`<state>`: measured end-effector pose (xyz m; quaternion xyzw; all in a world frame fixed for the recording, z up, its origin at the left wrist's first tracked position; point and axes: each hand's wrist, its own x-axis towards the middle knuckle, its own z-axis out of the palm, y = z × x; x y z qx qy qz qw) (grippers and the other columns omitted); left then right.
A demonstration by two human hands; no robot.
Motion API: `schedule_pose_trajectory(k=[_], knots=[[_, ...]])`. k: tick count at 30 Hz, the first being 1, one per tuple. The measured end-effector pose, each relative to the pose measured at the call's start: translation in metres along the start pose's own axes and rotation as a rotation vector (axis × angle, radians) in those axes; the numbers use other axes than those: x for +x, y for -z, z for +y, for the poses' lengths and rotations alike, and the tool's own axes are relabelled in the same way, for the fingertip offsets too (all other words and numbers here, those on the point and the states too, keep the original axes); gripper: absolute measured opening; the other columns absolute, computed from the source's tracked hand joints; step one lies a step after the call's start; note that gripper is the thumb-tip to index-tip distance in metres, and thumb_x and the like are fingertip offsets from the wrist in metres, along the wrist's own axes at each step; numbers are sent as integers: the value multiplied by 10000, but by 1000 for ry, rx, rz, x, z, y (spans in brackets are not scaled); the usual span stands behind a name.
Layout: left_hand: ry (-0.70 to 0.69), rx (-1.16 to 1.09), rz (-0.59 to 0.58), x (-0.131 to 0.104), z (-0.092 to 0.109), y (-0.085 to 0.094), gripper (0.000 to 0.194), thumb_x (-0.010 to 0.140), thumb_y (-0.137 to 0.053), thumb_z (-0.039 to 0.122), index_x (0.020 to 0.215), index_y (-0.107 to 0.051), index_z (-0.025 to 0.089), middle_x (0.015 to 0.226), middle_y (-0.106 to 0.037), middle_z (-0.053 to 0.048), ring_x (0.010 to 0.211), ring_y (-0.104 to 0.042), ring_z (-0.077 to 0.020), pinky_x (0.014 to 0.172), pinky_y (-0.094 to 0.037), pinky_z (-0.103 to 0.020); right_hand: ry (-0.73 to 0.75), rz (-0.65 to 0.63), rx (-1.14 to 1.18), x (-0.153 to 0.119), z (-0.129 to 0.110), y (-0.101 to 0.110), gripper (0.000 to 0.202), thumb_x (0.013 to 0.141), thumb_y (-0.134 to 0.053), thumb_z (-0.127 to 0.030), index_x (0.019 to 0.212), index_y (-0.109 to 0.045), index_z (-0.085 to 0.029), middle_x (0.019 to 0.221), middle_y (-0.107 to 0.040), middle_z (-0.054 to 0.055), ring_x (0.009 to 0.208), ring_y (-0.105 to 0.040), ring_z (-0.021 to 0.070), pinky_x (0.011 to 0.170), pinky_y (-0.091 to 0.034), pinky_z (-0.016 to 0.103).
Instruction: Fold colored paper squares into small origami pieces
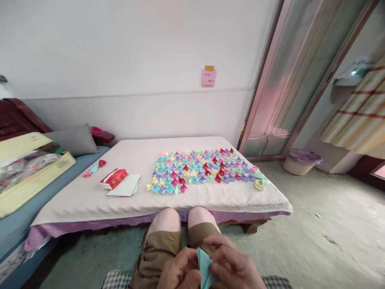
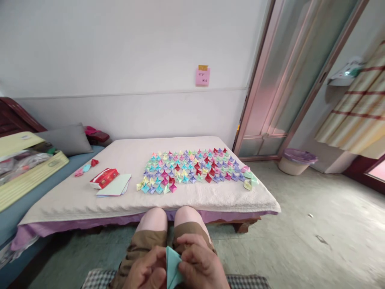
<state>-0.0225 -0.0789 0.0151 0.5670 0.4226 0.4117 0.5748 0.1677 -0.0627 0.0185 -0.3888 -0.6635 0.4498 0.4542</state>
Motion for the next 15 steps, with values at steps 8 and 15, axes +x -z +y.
schedule_pose_trajectory(k=[8, 15], knots=[[254, -678, -143, 11, 10, -5, 354, 632, -860, 422, 858, -759, 168, 689, -648, -21, 538, -532, -74, 538, -367, -186, -374, -35, 822, 1, 15, -19, 194, 566, -891, -347, 577, -762, -202, 996, -666, 61, 797, -615, 200, 660, -474, 294], [120, -754, -150, 11, 7, -5, 279, 573, -909, 322, 683, -721, 148, 690, -688, -16, 607, -586, -103, 585, -406, -196, -398, -24, 836, -1, 29, -26, 203, 527, -913, -349, 558, -772, -206, 812, -583, 14, 699, -566, 159, 610, -443, 276]])
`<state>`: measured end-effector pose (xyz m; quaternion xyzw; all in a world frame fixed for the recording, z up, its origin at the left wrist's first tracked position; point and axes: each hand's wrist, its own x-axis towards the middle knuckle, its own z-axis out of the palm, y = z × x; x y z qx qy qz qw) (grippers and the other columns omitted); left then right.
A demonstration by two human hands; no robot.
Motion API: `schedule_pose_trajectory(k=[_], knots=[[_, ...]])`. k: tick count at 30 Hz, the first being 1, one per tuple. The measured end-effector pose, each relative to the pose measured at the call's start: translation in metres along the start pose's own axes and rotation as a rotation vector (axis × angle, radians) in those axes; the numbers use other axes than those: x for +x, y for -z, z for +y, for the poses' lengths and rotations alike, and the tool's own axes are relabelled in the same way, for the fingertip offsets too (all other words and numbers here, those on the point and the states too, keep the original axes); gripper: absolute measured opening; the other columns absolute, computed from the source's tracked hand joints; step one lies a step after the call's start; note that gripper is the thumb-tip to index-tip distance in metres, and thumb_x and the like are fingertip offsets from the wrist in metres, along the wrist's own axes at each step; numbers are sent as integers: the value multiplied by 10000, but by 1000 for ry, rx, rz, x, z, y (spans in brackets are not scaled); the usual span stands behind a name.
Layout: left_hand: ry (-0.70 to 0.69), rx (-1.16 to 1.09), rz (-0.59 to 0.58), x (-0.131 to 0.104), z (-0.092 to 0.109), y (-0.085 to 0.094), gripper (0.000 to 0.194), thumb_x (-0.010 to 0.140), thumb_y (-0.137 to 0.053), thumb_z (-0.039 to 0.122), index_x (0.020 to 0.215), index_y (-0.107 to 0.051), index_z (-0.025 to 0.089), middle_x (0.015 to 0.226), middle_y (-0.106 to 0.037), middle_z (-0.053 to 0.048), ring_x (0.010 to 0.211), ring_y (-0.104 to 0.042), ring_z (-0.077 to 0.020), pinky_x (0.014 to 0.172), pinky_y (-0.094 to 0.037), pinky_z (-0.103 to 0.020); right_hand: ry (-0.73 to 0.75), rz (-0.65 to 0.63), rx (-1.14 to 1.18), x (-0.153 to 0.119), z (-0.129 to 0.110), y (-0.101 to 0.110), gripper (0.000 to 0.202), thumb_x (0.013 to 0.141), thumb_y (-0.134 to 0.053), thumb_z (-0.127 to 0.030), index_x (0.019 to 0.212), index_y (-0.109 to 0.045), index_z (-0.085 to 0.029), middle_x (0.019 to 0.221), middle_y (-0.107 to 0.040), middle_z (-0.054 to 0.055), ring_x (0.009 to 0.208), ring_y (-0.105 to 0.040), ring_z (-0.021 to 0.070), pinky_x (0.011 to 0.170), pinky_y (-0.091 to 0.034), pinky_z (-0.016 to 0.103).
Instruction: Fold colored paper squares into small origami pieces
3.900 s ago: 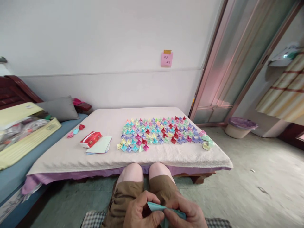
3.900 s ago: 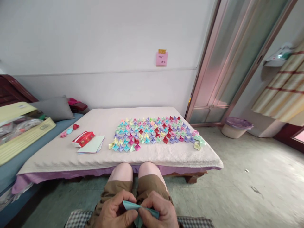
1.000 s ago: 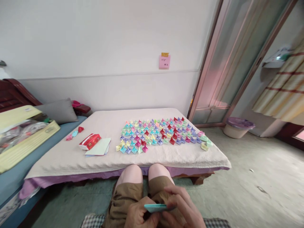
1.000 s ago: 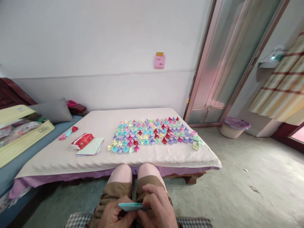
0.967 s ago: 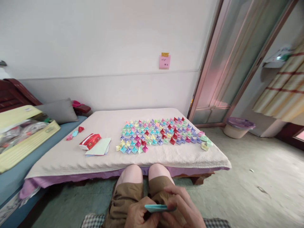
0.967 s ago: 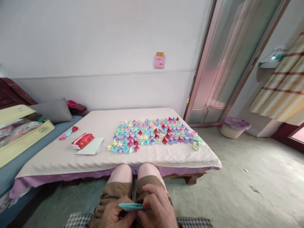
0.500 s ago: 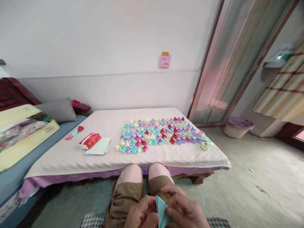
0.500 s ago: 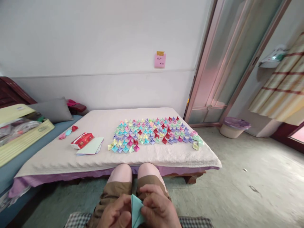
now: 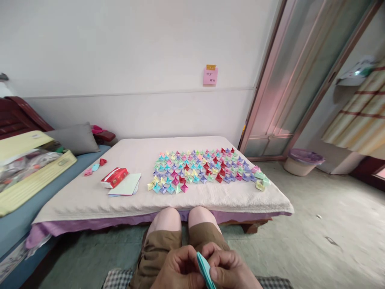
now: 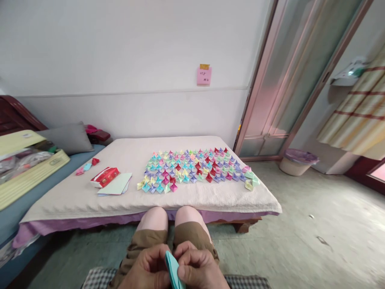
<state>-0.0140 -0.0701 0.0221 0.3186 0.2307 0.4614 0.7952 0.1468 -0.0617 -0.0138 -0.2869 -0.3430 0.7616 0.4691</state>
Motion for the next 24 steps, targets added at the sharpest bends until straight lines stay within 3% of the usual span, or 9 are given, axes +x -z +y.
schedule_pose_trajectory(k=[3, 6, 10, 13, 16, 19, 24], knots=[[76, -54, 3, -1, -2, 5, 260, 583, -910, 276, 708, -723, 145, 665, -683, -13, 587, -591, -91, 586, -409, -190, -28, -17, -12, 0, -2, 4, 186, 550, -907, -330, 584, -774, -205, 720, -517, -17, 657, -531, 136, 549, -403, 241], [161, -112, 20, -1, -6, 10, 228, 612, -895, 236, 732, -727, 140, 687, -688, -27, 599, -624, -99, 580, -411, -188, -95, -87, 5, -1, -8, 5, 218, 567, -899, -342, 597, -749, -186, 722, -548, -19, 634, -533, 127, 549, -399, 235], [203, -92, 23, -1, -13, 18, 261, 651, -871, 298, 778, -741, 111, 698, -687, -50, 633, -637, -110, 607, -424, -190, -191, -87, -2, -4, -15, 4, 304, 561, -893, -392, 590, -692, -167, 662, -566, -23, 551, -515, 113, 512, -396, 224], [236, -64, 27, 0, -13, 22, 288, 657, -861, 343, 728, -723, 100, 607, -655, -32, 524, -578, -81, 511, -367, -173, -212, -83, 71, -4, -18, 7, 319, 553, -896, -379, 579, -669, -156, 612, -569, -30, 450, -469, 79, 430, -333, 194], [216, -99, 56, 1, -9, 21, 328, 640, -867, 353, 616, -653, 106, 561, -596, -2, 484, -531, -73, 476, -353, -177, -220, -122, 164, -2, -17, 9, 278, 605, -868, -326, 576, -664, -138, 560, -566, -36, 366, -420, 46, 381, -266, 180], [183, -123, 79, 2, -9, 18, 346, 619, -877, 344, 628, -622, 109, 637, -587, -8, 568, -566, -104, 566, -429, -217, -175, -118, 193, 0, -14, 9, 250, 633, -841, -288, 578, -653, -134, 562, -564, -37, 369, -428, 44, 396, -290, 183], [41, 85, 155, 3, -13, 25, 379, 564, -891, 300, 605, -556, 127, 843, -628, -56, 669, -568, -143, 597, -426, -256, -15, 22, -34, -1, -14, 0, 291, 631, -844, -323, 573, -618, -148, 734, -612, 9, 596, -540, 118, 513, -381, 216]])
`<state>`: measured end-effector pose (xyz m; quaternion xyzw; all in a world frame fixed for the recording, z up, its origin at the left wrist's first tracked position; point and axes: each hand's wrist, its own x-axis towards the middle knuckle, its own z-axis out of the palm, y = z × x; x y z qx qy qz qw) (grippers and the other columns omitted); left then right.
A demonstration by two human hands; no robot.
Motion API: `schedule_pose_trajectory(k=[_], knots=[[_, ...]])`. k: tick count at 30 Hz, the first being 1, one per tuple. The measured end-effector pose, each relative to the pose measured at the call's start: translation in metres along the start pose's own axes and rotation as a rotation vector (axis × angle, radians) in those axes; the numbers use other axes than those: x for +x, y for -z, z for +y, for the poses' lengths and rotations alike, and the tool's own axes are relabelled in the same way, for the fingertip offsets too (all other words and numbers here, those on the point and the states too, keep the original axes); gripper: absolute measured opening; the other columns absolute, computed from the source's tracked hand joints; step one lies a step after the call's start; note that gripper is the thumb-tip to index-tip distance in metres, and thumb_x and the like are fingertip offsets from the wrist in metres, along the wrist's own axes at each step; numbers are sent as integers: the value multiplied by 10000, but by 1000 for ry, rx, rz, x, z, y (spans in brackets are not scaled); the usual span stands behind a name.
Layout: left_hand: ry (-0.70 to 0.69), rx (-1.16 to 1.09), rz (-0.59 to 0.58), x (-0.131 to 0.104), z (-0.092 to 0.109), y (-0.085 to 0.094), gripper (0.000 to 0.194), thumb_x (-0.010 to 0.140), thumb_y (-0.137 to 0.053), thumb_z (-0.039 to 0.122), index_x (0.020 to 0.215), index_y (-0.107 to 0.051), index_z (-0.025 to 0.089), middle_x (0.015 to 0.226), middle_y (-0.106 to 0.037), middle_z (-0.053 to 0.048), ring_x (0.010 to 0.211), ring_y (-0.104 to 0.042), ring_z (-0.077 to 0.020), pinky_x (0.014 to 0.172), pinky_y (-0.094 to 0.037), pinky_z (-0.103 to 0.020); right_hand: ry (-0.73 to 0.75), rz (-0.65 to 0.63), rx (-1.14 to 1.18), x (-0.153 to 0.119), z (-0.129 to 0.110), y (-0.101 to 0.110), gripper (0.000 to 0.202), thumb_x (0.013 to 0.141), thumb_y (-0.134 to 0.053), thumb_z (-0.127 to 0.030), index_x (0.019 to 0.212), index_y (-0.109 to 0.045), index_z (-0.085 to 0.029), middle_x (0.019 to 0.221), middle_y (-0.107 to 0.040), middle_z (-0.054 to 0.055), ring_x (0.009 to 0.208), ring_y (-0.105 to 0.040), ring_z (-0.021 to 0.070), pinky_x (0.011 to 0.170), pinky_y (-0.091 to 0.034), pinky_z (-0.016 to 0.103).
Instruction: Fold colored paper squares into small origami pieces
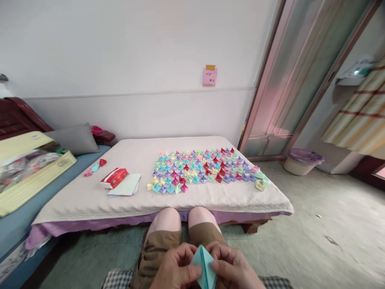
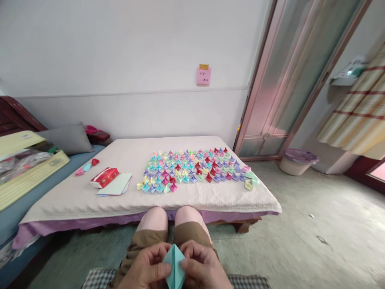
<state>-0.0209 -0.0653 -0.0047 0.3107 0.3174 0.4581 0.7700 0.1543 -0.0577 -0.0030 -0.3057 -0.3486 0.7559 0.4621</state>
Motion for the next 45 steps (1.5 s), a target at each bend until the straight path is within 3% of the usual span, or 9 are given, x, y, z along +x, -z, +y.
schedule_pose_trajectory(k=[4, 10, 13, 16, 23, 26, 29, 34, 45], knots=[[-154, 241, 107, 2, -5, 9, 370, 547, -882, 288, 618, -546, 149, 841, -619, -30, 691, -529, -133, 606, -399, -230, 115, 89, -273, 0, -3, -5, 292, 642, -830, -323, 560, -598, -165, 805, -652, 41, 749, -574, 187, 679, -434, 287], [-138, 426, 152, 2, -7, 11, 379, 636, -786, 236, 959, -595, 177, 645, -555, 46, 562, -471, -118, 542, -357, -220, 123, 131, -167, 2, 3, -2, 266, 623, -837, -277, 650, -590, -183, 642, -624, -26, 607, -526, 137, 571, -400, 242], [-194, 600, 83, 0, 3, 6, 224, 646, -769, 244, 824, -678, 143, 819, -590, -22, 696, -526, -158, 619, -403, -242, 141, 177, -185, 0, 1, -3, 229, 648, -820, -222, 702, -601, -185, 643, -623, -37, 610, -540, 128, 573, -403, 230], [-143, 653, 32, -3, 13, 0, 214, 727, -724, 336, 815, -688, 144, 767, -599, -20, 702, -529, -170, 632, -412, -247, 157, 184, -235, -2, -2, -5, 221, 651, -805, -204, 703, -591, -189, 641, -621, -36, 608, -547, 132, 571, -410, 235], [-319, 836, 139, -1, 13, -3, 233, 820, -624, 314, 638, -628, 169, 627, -515, 20, 600, -465, -135, 564, -344, -230, 147, 143, -424, -5, -3, -7, 156, 711, -749, -250, 760, -615, -186, 674, -599, -28, 627, -516, 134, 581, -390, 239], [-337, 829, 172, 0, 11, -3, 241, 818, -623, 317, 630, -630, 166, 614, -508, 21, 594, -457, -132, 560, -343, -228, 113, 113, -534, -2, 2, -3, 276, 724, -739, -407, 677, -611, -168, 579, -517, -46, 549, -440, 111, 514, -333, 228], [-210, 729, 119, -1, 9, -4, 246, 808, -638, 395, 753, -663, 156, 623, -545, 13, 564, -460, -126, 512, -363, -217, 51, 123, -508, 0, 7, 1, 411, 720, -716, -545, 632, -569, -171, 525, -495, -54, 489, -418, 95, 468, -312, 218], [-102, 535, 112, -4, 2, -3, 453, 733, -711, 449, 1068, -571, 178, 739, -658, -11, 471, -485, -101, 429, -403, -203, 31, 150, -309, -1, 3, -6, 395, 669, -788, -515, 775, -594, -188, 585, -584, -53, 461, -480, 86, 447, -374, 201], [-279, 515, 160, -6, -1, -6, 325, 758, -696, 498, 792, -530, 220, 590, -578, 59, 443, -493, -85, 445, -378, -187, 122, 133, -224, -6, -2, -12, 314, 673, -825, -400, 737, -604, -186, 586, -561, -67, 475, -488, 70, 453, -377, 179]])
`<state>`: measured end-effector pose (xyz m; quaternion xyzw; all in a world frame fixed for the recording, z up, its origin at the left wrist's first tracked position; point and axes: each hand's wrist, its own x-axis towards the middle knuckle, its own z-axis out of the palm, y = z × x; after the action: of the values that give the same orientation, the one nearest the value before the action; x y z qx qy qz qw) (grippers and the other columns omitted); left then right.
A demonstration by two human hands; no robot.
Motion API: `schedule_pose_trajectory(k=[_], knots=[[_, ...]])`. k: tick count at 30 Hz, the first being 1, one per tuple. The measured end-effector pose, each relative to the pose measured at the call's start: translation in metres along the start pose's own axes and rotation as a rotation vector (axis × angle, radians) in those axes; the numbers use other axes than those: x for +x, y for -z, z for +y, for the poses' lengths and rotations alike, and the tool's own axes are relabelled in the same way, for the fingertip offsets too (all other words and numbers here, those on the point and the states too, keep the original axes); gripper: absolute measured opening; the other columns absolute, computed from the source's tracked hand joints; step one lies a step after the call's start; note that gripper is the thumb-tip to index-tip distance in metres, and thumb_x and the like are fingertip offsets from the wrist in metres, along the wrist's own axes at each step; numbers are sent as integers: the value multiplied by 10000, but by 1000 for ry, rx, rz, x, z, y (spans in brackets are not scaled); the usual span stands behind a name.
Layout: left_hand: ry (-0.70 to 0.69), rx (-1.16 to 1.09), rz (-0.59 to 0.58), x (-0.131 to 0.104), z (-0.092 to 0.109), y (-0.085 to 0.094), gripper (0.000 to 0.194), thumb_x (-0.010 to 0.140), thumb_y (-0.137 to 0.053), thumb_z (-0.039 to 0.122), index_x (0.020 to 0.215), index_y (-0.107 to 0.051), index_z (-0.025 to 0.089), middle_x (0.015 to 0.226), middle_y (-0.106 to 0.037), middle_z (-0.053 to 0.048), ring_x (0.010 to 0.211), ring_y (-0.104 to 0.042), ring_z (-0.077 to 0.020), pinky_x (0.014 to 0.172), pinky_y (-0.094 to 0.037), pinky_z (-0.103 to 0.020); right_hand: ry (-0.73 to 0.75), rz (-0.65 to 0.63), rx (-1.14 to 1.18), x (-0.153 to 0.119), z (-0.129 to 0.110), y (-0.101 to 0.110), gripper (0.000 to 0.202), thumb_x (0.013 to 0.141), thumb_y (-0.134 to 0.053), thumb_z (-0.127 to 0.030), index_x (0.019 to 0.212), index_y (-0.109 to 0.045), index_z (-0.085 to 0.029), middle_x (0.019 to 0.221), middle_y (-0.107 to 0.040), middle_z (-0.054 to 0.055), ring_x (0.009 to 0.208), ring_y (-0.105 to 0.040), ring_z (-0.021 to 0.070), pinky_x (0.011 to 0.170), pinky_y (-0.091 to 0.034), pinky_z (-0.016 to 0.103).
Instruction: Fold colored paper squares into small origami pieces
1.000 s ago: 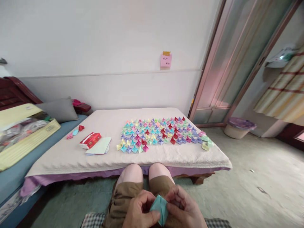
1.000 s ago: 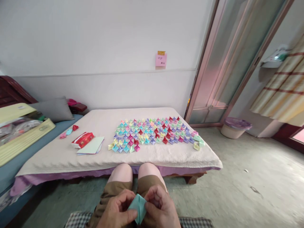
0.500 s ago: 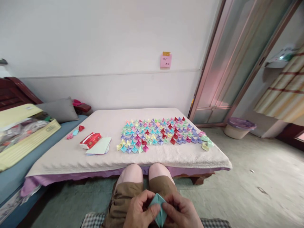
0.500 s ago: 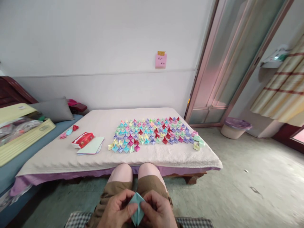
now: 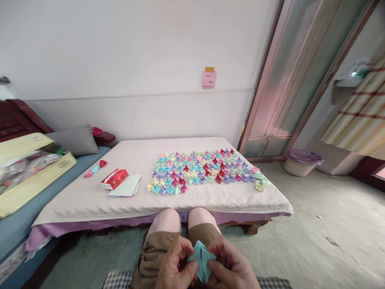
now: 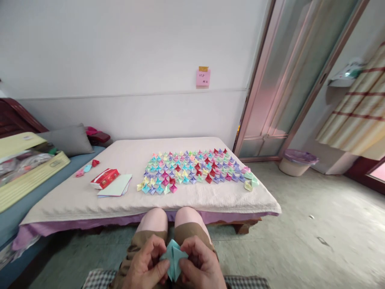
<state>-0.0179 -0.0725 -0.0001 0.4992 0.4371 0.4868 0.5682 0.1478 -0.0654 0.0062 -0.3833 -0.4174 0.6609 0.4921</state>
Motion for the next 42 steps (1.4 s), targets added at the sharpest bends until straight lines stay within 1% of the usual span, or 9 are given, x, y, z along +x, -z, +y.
schedule_pose_trajectory(k=[5, 10, 17, 20, 24, 27, 31, 36, 42], knots=[[-7, 19, -5, 1, 0, 1, 310, 742, -724, 442, 742, -516, 212, 548, -561, 66, 432, -474, -80, 451, -356, -185, -70, -54, 27, 5, 12, 3, 363, 618, -843, -434, 676, -593, -177, 499, -570, -62, 409, -471, 70, 413, -362, 178], [147, -86, -48, 5, 3, 2, 366, 690, -761, 474, 793, -557, 188, 562, -598, 48, 405, -465, -75, 427, -372, -186, -99, 6, -35, 8, 11, 4, 453, 528, -858, -521, 601, -577, -174, 468, -540, -67, 381, -452, 61, 392, -329, 171], [134, -89, -42, 7, 5, -1, 360, 673, -780, 477, 738, -634, 154, 530, -583, 39, 411, -469, -78, 424, -377, -188, -89, 15, -46, 3, 1, 2, 420, 574, -850, -501, 611, -606, -161, 476, -544, -56, 403, -449, 62, 419, -319, 177], [139, -85, 20, 6, 3, -5, 334, 663, -789, 454, 703, -670, 144, 479, -565, 41, 387, -454, -78, 405, -354, -186, -64, 28, -52, 3, 8, 3, 365, 629, -835, -467, 644, -637, -160, 477, -556, -51, 412, -457, 68, 430, -318, 183], [165, -102, 156, 5, -2, -9, 246, 638, -811, 371, 644, -698, 152, 378, -532, 54, 355, -449, -82, 393, -329, -183, -34, 92, -2, 4, 15, 3, 318, 620, -848, -429, 635, -662, -172, 438, -533, -64, 382, -431, 64, 407, -279, 181], [180, -159, 197, 3, -3, -8, 199, 644, -809, 348, 671, -726, 168, 376, -565, 51, 345, -469, -84, 406, -350, -188, -30, 126, 36, 3, 13, 3, 229, 631, -850, -366, 643, -715, -181, 429, -545, -59, 391, -452, 64, 422, -312, 175], [131, -253, 122, 1, 0, -6, 232, 654, -814, 394, 619, -723, 183, 422, -593, 40, 371, -513, -89, 418, -371, -185, 25, 75, 54, -2, 4, 1, 142, 643, -841, -319, 608, -772, -200, 517, -597, -27, 466, -551, 101, 502, -423, 214], [105, -329, 52, 1, -1, -5, 304, 651, -813, 461, 590, -702, 185, 433, -571, 38, 376, -512, -94, 403, -348, -179, 6, 37, 82, -5, 0, 0, 165, 666, -826, -332, 580, -766, -205, 533, -591, -20, 477, -566, 115, 514, -445, 235], [97, -227, 28, 4, -4, 2, 191, 716, -749, 322, 598, -702, 179, 459, -595, 29, 399, -520, -106, 438, -371, -199, 84, 20, -133, -4, -2, 4, 135, 724, -757, -298, 617, -784, -221, 580, -618, 2, 524, -615, 147, 548, -477, 249]])
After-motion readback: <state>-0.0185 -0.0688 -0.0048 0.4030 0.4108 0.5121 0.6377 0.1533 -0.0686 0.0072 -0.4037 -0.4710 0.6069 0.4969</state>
